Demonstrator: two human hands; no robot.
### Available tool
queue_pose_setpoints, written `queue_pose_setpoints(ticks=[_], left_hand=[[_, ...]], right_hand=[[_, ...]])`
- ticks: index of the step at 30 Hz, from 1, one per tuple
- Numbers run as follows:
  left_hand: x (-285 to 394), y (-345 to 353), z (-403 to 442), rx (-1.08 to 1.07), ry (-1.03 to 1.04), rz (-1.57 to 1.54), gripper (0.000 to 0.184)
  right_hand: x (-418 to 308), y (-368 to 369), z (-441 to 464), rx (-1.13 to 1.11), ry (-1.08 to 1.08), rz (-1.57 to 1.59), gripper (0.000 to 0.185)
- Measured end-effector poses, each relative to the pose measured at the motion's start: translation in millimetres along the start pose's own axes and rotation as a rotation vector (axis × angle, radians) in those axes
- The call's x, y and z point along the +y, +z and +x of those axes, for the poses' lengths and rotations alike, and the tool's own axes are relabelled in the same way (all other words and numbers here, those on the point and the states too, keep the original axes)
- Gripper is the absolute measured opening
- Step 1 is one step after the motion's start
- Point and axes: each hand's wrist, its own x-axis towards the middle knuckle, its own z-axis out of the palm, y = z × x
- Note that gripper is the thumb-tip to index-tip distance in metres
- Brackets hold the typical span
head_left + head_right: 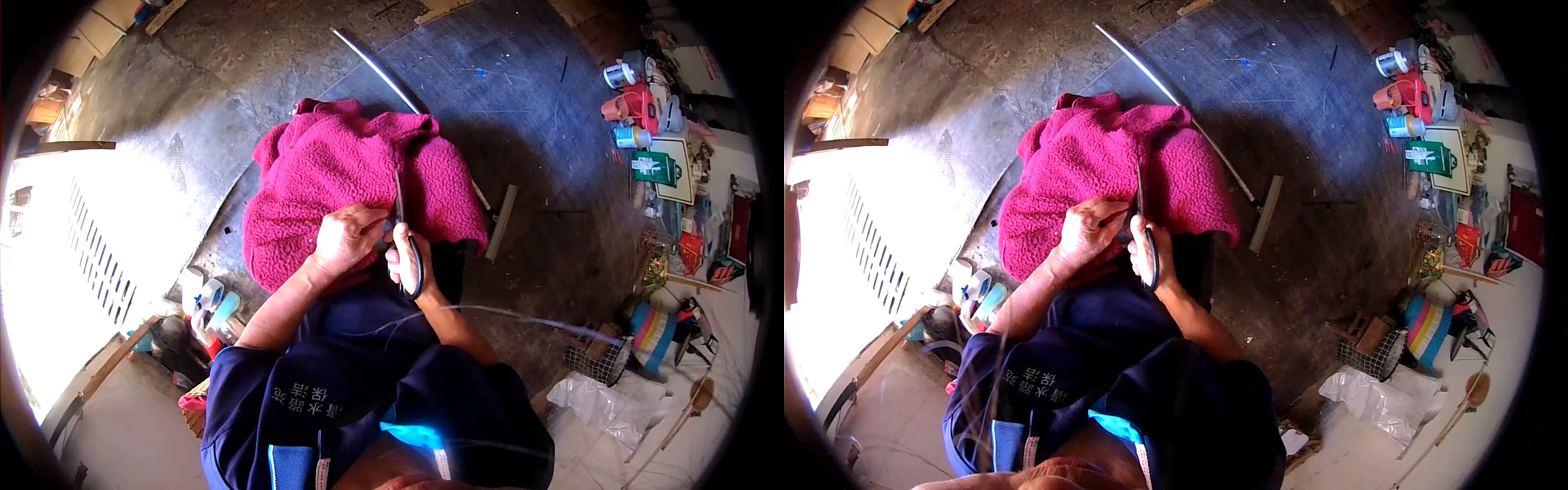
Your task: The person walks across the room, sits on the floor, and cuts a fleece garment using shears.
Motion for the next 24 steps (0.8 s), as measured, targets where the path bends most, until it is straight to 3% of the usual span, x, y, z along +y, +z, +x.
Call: queue_pose_setpoints(ticks=[5,7,11,19,24], left_hand=[[0,-1,-2,-0.026,-0.047,0.008,0.015],[1,-1,-2,-0.040,-0.045,0.003,0.016],[0,1,-4,-0.014,-0.012,0.017,0.016],[0,1,-5,-0.002,0.001,0.005,0.013],[0,0,-8,0.026,0.001,-0.012,0.013]], right_hand=[[-5,-11,3,-0.091,0.048,-0.019,0.052],[-1,-12,12,-0.188,0.049,0.159,0.054],[-2,-12,29,-0.237,-0.071,-0.002,0.050],[-5,-3,24,-0.111,-0.093,-0.045,0.042],[-9,0,16,-0.032,-0.010,0.049,0.048]])
